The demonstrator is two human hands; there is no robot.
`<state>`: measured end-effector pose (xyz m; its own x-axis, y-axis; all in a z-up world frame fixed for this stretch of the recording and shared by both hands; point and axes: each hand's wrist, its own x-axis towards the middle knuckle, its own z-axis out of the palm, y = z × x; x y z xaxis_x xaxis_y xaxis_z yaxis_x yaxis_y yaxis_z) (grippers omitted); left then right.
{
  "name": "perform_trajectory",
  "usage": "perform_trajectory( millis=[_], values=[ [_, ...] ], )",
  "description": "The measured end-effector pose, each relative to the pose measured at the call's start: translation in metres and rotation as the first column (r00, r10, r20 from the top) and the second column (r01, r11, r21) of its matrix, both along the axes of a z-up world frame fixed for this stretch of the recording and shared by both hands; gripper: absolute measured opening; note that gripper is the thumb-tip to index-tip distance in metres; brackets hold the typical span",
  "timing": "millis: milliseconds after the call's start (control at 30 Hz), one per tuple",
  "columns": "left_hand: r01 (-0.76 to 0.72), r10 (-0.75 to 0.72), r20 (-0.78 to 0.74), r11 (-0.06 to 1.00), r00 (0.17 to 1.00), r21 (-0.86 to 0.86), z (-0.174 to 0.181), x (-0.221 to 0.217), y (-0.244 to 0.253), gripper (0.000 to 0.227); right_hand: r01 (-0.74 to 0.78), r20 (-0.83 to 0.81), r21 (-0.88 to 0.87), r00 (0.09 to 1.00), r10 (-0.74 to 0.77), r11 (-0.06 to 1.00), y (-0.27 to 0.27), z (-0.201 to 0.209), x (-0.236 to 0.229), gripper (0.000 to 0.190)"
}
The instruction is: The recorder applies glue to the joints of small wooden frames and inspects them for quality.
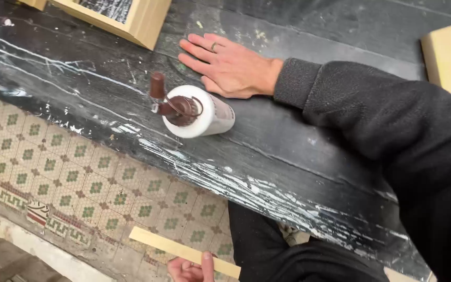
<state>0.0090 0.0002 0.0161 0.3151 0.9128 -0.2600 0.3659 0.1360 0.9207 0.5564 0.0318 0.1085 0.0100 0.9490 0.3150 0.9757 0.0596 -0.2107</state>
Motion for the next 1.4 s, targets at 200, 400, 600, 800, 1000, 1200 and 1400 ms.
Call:
perform_trajectory(
  millis=[200, 400, 600, 800, 1000, 1200, 1400],
  values=[
    [-0.094, 0.1, 0.038, 0.986, 0.994, -0.134, 0.014, 0.019, -0.013, 0.047, 0.134, -0.048, -0.168, 0.988, -0.144, 0.977, -0.082, 0.038, 0.009, 0.064],
    [-0.007, 0.042, 0.167, 0.979, 0.985, -0.205, 0.053, 0.046, -0.02, 0.042, 0.271, -0.14, -0.206, 0.943, -0.303, 0.94, -0.118, 0.04, 0.023, 0.064],
    [0.04, 0.009, 0.259, 0.982, 0.966, -0.184, 0.093, 0.081, -0.031, 0.037, 0.254, -0.403, -0.115, 0.872, -0.279, 0.96, -0.112, 0.049, 0.025, 0.062],
    [0.125, -0.054, 0.375, 0.978, 0.926, -0.168, 0.108, 0.094, -0.035, 0.034, 0.341, -0.857, -0.19, 0.4, -0.324, 0.921, -0.121, 0.07, 0.025, 0.051],
    [0.138, -0.029, 0.413, 0.962, 0.91, -0.236, 0.132, 0.114, -0.025, 0.03, 0.349, -0.963, -0.195, -0.247, -0.111, 0.917, -0.117, 0.106, -0.046, 0.047],
    [0.193, -0.076, 0.538, 0.967, 0.84, -0.165, 0.141, 0.099, -0.025, 0.032, 0.428, -0.97, -0.155, -0.237, -0.055, 0.891, -0.129, 0.076, -0.085, 0.032],
    [0.187, -0.063, 0.517, 0.963, 0.854, -0.192, 0.159, 0.09, -0.033, 0.034, 0.614, -0.445, -0.344, 0.56, -0.699, 0.71, -0.097, 0.077, -0.007, 0.035]
  ],
)
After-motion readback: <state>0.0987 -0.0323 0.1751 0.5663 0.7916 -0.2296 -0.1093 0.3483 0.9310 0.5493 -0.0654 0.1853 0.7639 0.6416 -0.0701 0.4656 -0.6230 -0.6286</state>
